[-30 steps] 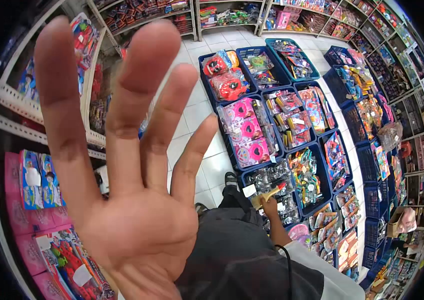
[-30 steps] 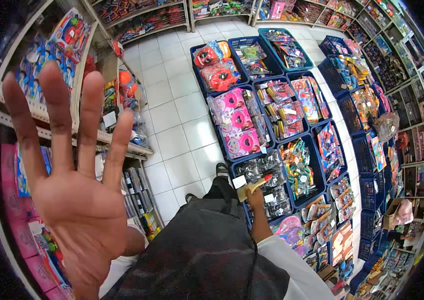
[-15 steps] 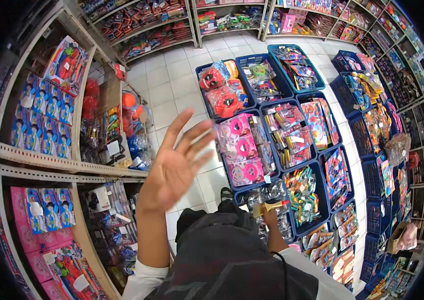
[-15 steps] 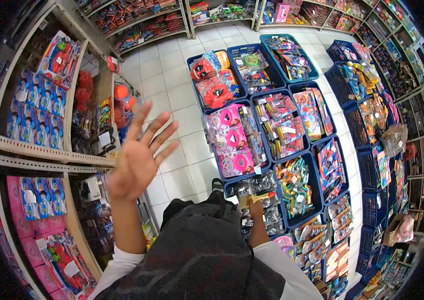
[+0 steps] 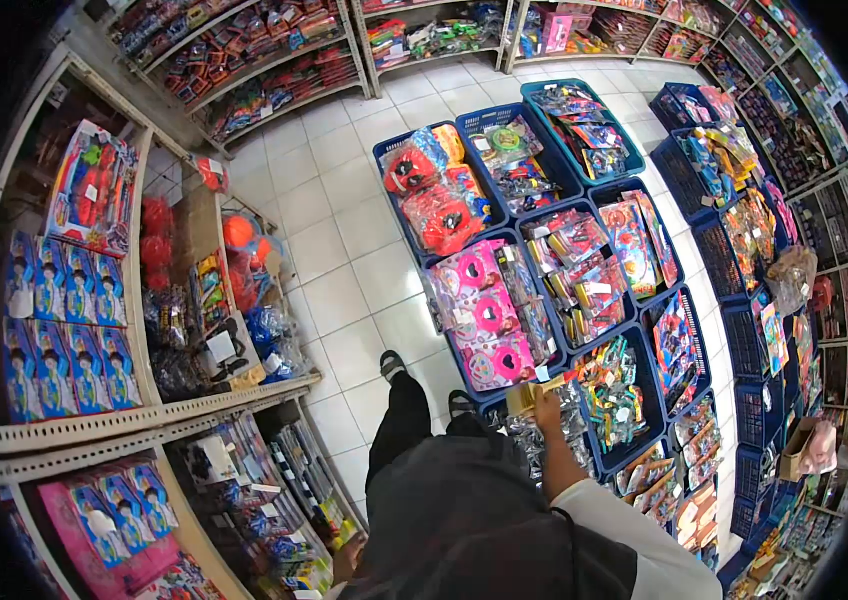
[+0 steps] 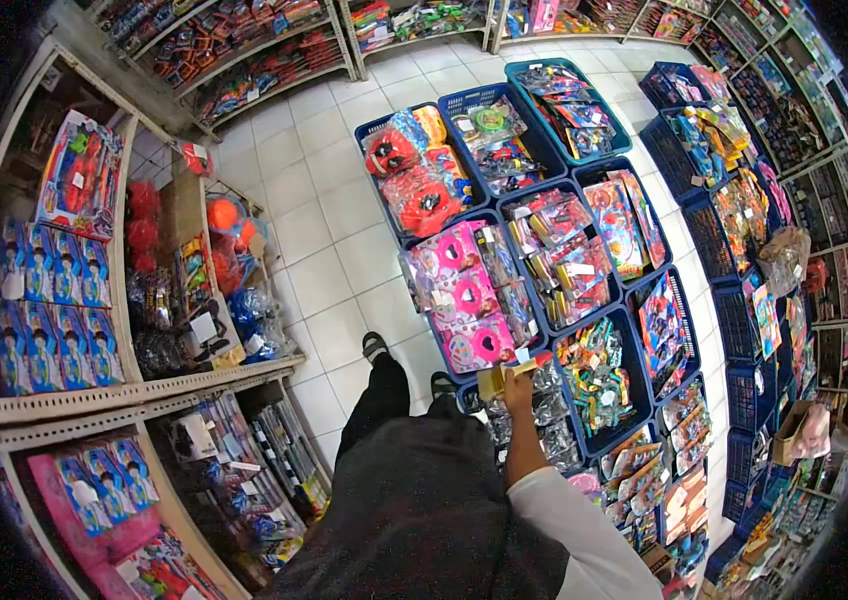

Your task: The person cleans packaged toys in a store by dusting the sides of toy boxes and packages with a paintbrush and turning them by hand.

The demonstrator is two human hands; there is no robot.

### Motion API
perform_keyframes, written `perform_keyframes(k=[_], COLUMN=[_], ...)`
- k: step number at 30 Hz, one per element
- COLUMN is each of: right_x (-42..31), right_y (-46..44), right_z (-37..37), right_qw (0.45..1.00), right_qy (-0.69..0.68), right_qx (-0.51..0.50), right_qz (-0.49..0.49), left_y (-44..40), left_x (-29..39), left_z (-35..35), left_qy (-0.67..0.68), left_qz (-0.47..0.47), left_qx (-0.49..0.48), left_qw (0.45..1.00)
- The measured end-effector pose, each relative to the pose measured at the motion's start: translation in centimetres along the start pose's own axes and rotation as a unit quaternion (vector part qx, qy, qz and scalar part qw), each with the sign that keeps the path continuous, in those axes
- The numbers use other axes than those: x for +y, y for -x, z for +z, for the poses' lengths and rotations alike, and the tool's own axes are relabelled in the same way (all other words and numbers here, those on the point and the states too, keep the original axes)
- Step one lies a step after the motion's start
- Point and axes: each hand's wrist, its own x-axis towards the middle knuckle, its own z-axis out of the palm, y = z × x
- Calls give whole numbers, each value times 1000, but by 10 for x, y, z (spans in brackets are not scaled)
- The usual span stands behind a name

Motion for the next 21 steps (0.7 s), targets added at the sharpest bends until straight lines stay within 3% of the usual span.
perform_keyframes(k=[1,2,4,5,7,8,10,12,13,15,17,19,21], right_x=[-33,-26,5,12,-19,-40,-79,-82,-91,-74,-42,-43,-48], right_y=[16,12,-5,-14,-14,-10,-14,-21,-21,-37,-58,-60,-66], right_z=[-2,6,32,39,51,57,79,85,84,85,98,110,123], right_qw=[989,988,978,973,976,980,975,977,962,988,980,983,980], right_qy=[143,149,171,162,165,165,140,-18,68,60,74,-40,5], right_qx=[-5,-4,92,96,95,91,137,144,176,136,180,178,198], right_qz=[-31,-31,-76,-136,-102,-67,-106,-157,-199,-35,-32,11,25], left_y=[0,-17,-49,-62,-87,-107,-115,-93,-46,-24,16,15,29], left_x=[7,31,100,127,176,236,291,368,412,472,511,521,513], left_z=[-5,0,23,28,18,42,50,64,87,100,119,122,126], left_qy=[-13,-24,-48,-61,-90,-105,-125,-17,-10,-48,-48,-29,-79], left_qz=[11,24,61,81,113,129,147,353,431,476,470,460,454], left_qx=[-7,-18,-43,-55,-75,-85,-99,-46,-44,-3,-14,-59,-53], left_qw=[1000,999,996,993,987,982,976,935,901,878,881,885,886])
